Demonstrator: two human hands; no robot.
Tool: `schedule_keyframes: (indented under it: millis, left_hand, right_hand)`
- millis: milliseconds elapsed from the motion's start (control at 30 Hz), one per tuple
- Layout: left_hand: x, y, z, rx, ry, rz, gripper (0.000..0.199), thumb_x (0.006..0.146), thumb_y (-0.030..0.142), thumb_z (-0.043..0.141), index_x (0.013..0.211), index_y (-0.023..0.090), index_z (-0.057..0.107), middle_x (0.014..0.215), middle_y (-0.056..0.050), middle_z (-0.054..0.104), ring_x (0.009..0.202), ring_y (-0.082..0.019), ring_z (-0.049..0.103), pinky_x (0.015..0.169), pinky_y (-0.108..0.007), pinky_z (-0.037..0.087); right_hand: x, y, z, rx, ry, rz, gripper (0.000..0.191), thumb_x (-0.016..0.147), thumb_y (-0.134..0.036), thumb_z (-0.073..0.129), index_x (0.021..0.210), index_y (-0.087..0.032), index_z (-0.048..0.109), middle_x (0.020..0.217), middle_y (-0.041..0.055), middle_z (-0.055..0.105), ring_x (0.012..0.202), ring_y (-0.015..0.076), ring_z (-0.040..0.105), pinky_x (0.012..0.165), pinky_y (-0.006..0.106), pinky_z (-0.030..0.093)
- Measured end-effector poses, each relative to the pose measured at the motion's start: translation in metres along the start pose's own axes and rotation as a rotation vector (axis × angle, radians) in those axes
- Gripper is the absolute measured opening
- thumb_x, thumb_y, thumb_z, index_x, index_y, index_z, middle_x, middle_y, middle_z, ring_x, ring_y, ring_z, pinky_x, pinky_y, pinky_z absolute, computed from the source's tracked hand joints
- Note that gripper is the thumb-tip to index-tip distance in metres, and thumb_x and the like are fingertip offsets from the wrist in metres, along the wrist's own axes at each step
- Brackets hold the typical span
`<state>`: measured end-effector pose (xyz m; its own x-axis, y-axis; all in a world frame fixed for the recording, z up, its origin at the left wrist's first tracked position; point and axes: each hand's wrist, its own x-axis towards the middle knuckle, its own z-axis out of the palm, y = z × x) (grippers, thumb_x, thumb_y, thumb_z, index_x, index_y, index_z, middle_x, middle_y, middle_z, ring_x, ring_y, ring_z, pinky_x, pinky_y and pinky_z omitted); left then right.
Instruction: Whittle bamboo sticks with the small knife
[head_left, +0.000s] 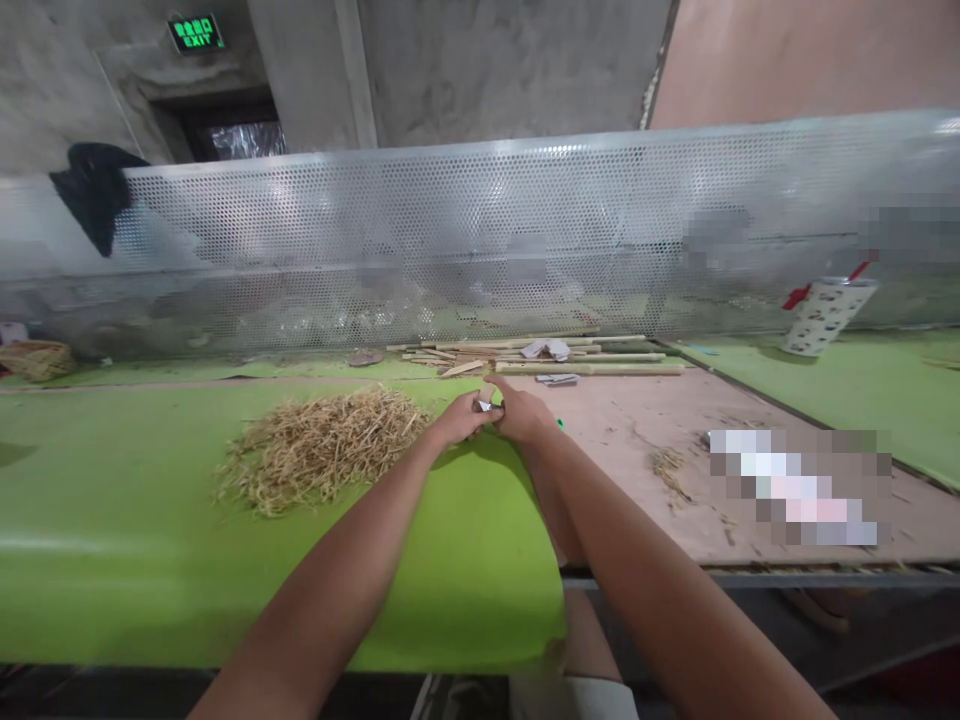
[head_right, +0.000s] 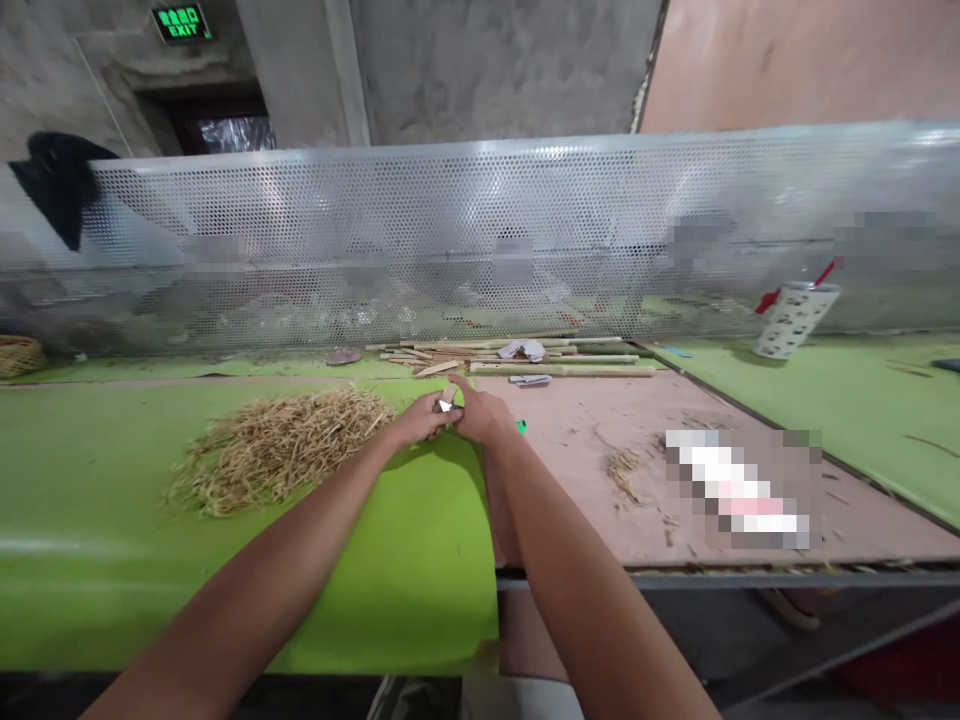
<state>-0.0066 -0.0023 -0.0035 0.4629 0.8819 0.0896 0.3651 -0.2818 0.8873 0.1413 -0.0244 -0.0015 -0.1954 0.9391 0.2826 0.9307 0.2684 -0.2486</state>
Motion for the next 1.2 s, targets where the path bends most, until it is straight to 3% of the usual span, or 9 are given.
schedule_keyframes:
  millis: [233,567,933,1067,1200]
  left_hand:
    - [0.007,-0.006,0.001,0.035,-0.001,0.024,0.029,0.075,0.039,0.061,0.092,0.017,0.05,0.054,0.007,0.042,0.04,-0.006,0.035,0.042,-0.021,0.026]
    - [0.006,0.001,0.001,0.139,0.112,0.119,0.038,0.07,0.052,0.06,0.065,0.017,0.048,0.052,0.005,0.042,0.047,-0.008,0.034,0.05,-0.024,0.025]
    - [0.014,-0.008,0.001,0.125,0.176,0.021,0.041,0.072,0.057,0.054,0.066,0.017,0.051,0.05,0.004,0.043,0.043,-0.008,0.035,0.047,-0.024,0.023]
    - [0.012,-0.006,0.0,0.059,0.196,-0.033,0.033,0.072,0.049,0.058,0.071,0.017,0.05,0.051,0.004,0.045,0.043,-0.008,0.036,0.046,-0.023,0.023]
    - [0.009,-0.002,-0.004,-0.021,0.216,-0.115,0.021,0.075,0.025,0.054,0.094,0.019,0.049,0.058,0.004,0.048,0.043,-0.008,0.04,0.045,-0.022,0.027]
  right_hand:
    - [0.003,0.002,0.001,-0.027,-0.03,0.013,0.063,0.085,-0.028,0.045,0.144,-0.021,0.028,0.105,0.0115,0.068,0.093,0.0254,0.063,0.072,0.03,0.042]
    - [0.003,0.0,-0.001,-0.063,0.013,0.028,0.041,0.086,-0.023,0.042,0.126,-0.026,0.049,0.1,0.0077,0.069,0.091,0.0238,0.064,0.072,0.03,0.042]
    - [0.004,-0.008,-0.002,-0.112,0.07,0.09,0.035,0.09,-0.025,0.036,0.119,-0.03,0.055,0.096,0.0068,0.069,0.087,0.0233,0.064,0.07,0.03,0.042]
    - [0.004,-0.002,-0.003,-0.093,0.105,0.163,0.036,0.091,-0.024,0.035,0.121,-0.029,0.054,0.101,0.0074,0.068,0.09,0.0224,0.063,0.071,0.03,0.041]
    - [0.003,0.008,-0.005,-0.019,0.142,0.248,0.04,0.088,-0.024,0.039,0.127,-0.028,0.048,0.098,0.0073,0.069,0.089,0.023,0.063,0.071,0.03,0.041]
